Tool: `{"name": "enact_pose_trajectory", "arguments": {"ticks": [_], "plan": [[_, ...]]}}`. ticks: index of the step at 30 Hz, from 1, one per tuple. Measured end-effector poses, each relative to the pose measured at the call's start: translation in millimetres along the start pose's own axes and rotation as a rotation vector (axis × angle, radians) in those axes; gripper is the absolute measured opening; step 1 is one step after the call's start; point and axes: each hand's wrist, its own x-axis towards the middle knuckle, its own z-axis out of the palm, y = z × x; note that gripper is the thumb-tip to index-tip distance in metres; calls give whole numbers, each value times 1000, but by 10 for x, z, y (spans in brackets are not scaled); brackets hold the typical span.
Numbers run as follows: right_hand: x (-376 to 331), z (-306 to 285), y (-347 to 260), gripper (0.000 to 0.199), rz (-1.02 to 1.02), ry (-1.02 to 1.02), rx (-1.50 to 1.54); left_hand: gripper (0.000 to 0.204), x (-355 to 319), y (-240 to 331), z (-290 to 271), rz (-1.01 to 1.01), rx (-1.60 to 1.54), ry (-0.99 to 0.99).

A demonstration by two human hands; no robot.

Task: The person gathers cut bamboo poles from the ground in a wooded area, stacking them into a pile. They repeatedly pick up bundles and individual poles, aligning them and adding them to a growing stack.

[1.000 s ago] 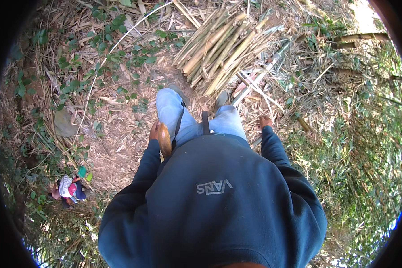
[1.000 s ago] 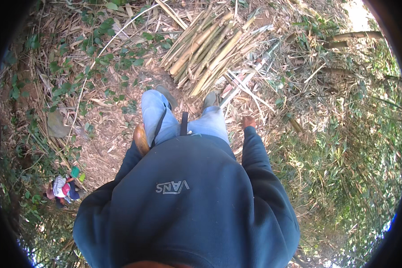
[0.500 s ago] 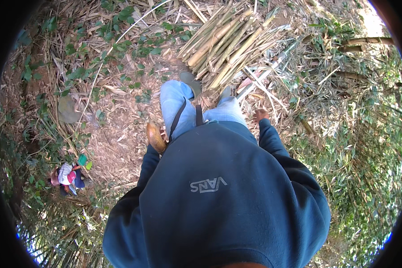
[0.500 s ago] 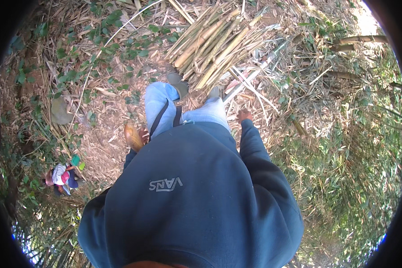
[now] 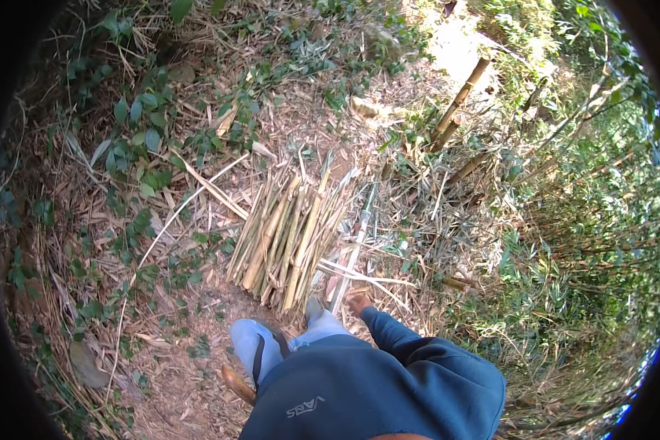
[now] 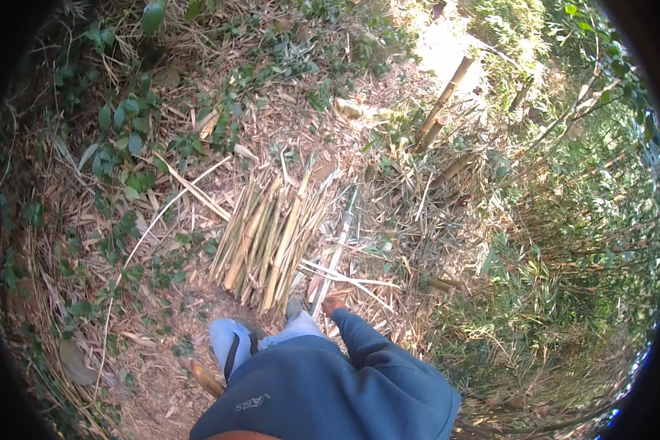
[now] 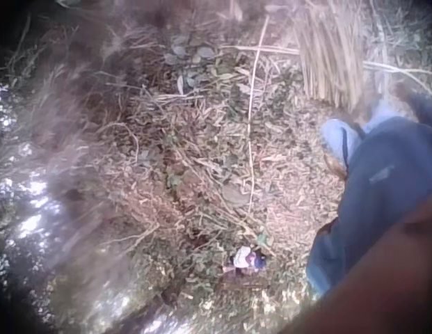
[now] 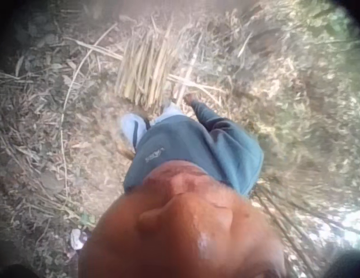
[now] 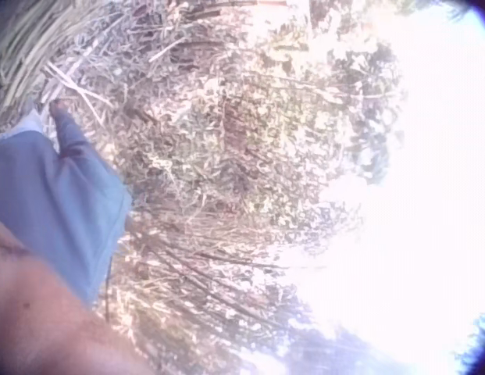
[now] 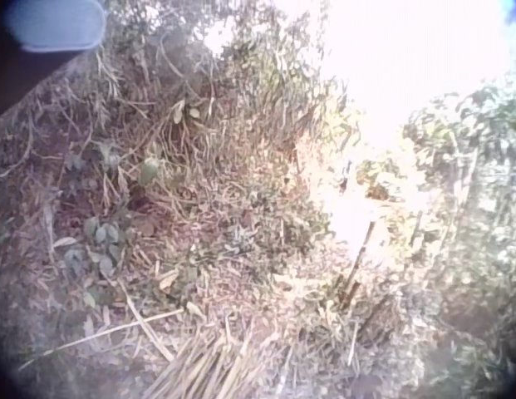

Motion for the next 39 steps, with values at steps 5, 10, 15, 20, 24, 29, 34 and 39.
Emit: {"name": "enact_pose_trajectory", "arguments": {"ticks": [5,10,15,20,24,29,34,39], "plan": [[-309,-374,353,31,300,93,-171,51,201,169,260,45,3,-45],[-475,-629,725,36,526,147,-167,53,203,42,363,28,11,-81],[-219,-447,518,40,213,148,-264,55,147,-118,-49,82,57,-97],[-183,-460,-218,27,322,72,494,57,-202,-188,-345,49,112,-64],[-337,-402,-518,29,414,15,460,59,-384,-313,-485,-2,100,-28],[-429,-423,-188,27,487,-8,319,61,-460,-474,-539,-34,107,-28],[-377,-435,121,27,515,52,328,63,-435,-517,-482,-60,111,-61],[-311,-269,-207,25,539,63,348,65,-336,-326,-530,-32,134,-50]]}}
